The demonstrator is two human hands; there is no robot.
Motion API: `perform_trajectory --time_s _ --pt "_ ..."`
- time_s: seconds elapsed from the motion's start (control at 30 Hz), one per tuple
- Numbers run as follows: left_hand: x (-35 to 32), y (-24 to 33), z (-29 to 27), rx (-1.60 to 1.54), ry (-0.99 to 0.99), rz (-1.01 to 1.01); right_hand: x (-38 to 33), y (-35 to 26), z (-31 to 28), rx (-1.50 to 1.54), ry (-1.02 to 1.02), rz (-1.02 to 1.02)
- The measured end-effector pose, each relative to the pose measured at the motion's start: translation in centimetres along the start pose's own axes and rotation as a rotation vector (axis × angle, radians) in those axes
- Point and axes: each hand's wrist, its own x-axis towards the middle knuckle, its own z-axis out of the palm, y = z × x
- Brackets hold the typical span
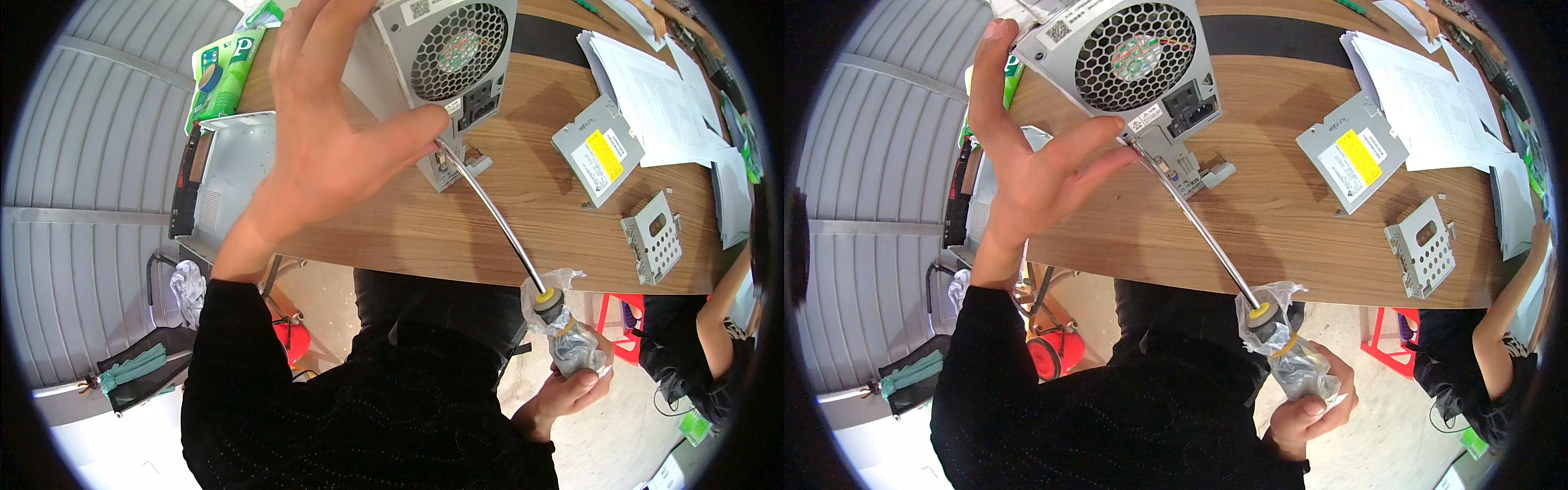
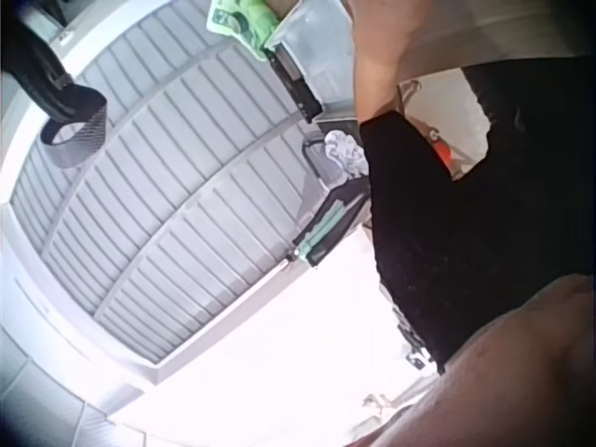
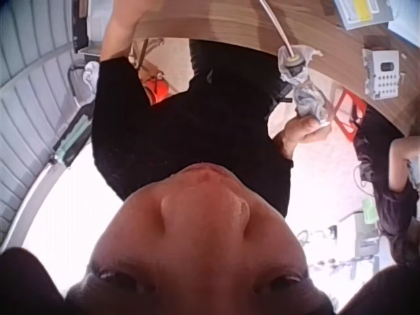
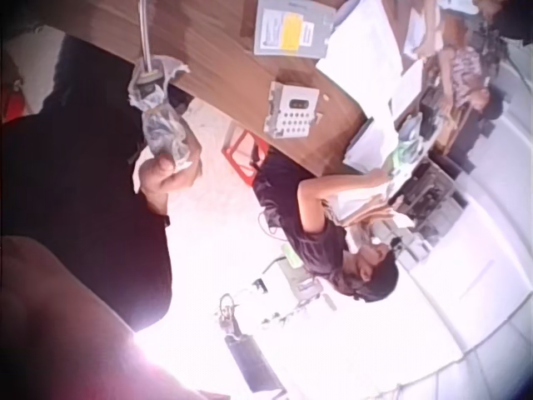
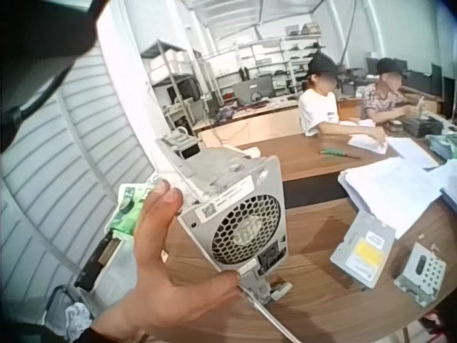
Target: The person disassembles a computer by using a screwdriver to remove screws from the power supply unit and interior components, disconnecting wires from the motherboard, and lifting out the metal housing for the disk drives.
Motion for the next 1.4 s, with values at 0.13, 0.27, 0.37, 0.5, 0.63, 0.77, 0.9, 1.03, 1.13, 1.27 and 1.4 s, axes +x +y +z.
perform_trajectory --time_s 0.13,0.27,0.37,0.5,0.63,0.77,0.9,1.03,1.13,1.27,1.4 --pt "-1.2 -2.6 0.6 0.031 0.05 0.185 0.3 0.1 -1.2 -0.07 -0.115 0.024" --pt "-1.8 -3.6 1.9 0.059 0.082 0.196 0.2 0.1 -1.7 -0.1 -0.111 -0.249" --pt "-0.7 -3.7 3.1 0.143 0.32 0.364 2.1 -0.1 -2.6 -0.167 -0.13 -0.628" --pt "0.4 -0.3 -0.3 -0.017 -0.002 0.02 3.4 -0.1 -2.6 -0.106 -0.155 -0.878" --pt "0.7 0.0 0.0 -0.038 -0.007 0.007 2.5 -0.7 -2.4 0.073 -0.065 -0.497" --pt "-1.6 -3.4 1.6 0.123 0.073 0.209 3.2 0.9 -2.7 0.123 -0.104 -0.928" --pt "-1.6 -2.9 1.5 0.096 0.153 0.199 2.8 -1.5 -2.0 -0.024 -0.113 -0.632" --pt "-1.7 -3.1 0.9 0.149 0.083 0.206 2.0 -0.6 -2.1 -0.064 -0.063 -0.318" --pt "-1.2 -2.7 1.4 0.098 0.15 0.247 2.5 -1.0 -2.3 0.051 -0.057 -0.425" --pt "0.5 0.3 1.2 -0.075 0.079 -0.014 4.0 -2.5 -1.7 0.105 -0.13 -0.419" --pt "-0.4 0.2 0.7 0.011 0.073 -0.012 3.1 -0.8 -1.5 -0.009 -0.044 -0.531"
